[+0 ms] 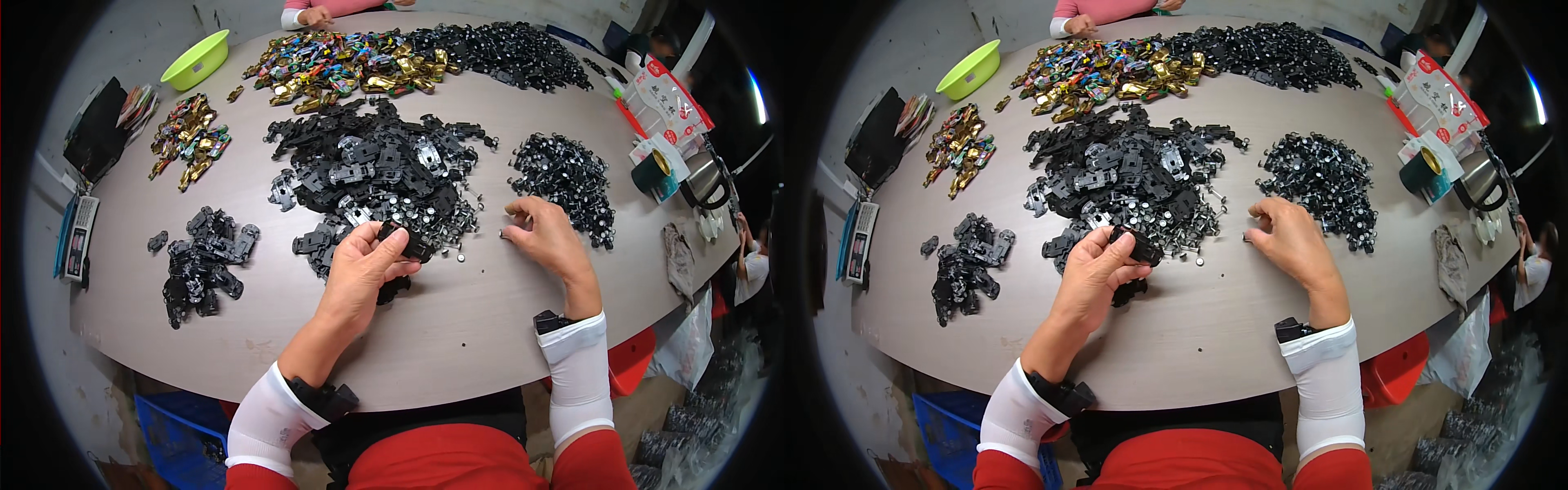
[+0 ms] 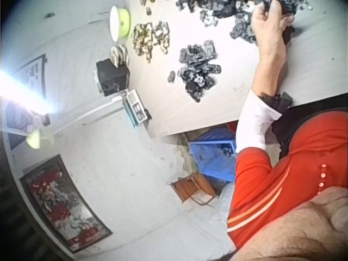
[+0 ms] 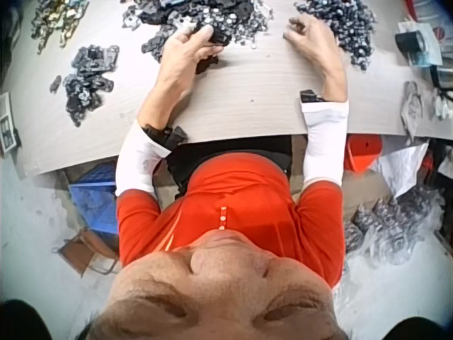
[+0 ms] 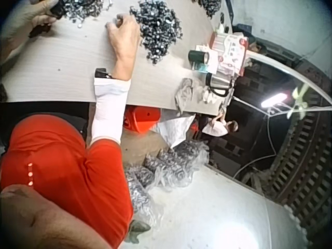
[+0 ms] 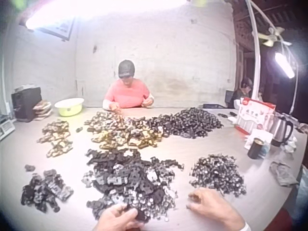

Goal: The person sits at a table and assembles small black plastic electronic components by hand. They pick up a black housing, insert a small silver cylindrical part, and place the finished unit into a growing pile on the table. The process is repeated continuously throughout the clip.

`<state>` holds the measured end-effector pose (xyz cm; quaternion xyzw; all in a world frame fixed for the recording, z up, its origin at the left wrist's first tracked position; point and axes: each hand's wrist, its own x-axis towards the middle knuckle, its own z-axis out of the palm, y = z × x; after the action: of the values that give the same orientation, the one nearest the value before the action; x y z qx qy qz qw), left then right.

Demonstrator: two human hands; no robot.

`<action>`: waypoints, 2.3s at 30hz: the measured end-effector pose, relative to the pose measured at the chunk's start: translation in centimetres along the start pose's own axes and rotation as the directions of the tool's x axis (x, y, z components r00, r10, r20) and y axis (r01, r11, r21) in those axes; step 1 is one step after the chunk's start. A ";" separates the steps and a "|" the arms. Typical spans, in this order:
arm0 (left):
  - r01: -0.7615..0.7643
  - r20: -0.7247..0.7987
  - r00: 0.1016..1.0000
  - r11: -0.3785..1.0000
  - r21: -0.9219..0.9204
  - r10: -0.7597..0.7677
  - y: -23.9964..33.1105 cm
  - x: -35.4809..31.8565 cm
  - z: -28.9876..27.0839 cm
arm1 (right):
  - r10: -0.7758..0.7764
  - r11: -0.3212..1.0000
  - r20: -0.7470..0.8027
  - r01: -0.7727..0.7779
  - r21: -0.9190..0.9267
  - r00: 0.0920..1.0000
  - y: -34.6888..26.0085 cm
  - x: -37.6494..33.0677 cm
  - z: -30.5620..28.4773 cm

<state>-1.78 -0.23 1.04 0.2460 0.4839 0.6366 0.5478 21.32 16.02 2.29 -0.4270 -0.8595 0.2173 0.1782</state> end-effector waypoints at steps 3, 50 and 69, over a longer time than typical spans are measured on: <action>0.002 0.004 1.000 1.000 -0.009 -0.002 -0.1 0.0 0.1 | 0.010 0.995 -0.074 -0.003 0.095 0.997 0.7 0.1 -0.1; -0.051 0.057 0.996 0.980 -0.190 0.063 -0.2 -0.5 0.2 | -0.449 0.733 -0.440 0.602 0.316 0.778 -7.9 -1.4 5.4; -0.077 0.040 0.996 0.997 -0.021 0.078 -0.4 -0.7 -0.3 | -0.573 0.778 -0.282 0.618 0.109 0.770 -7.6 -1.9 5.0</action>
<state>-1.67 -1.05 0.71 0.2721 0.4567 0.6569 0.5347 14.95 9.23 1.84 -0.1340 -0.8979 0.1808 0.3784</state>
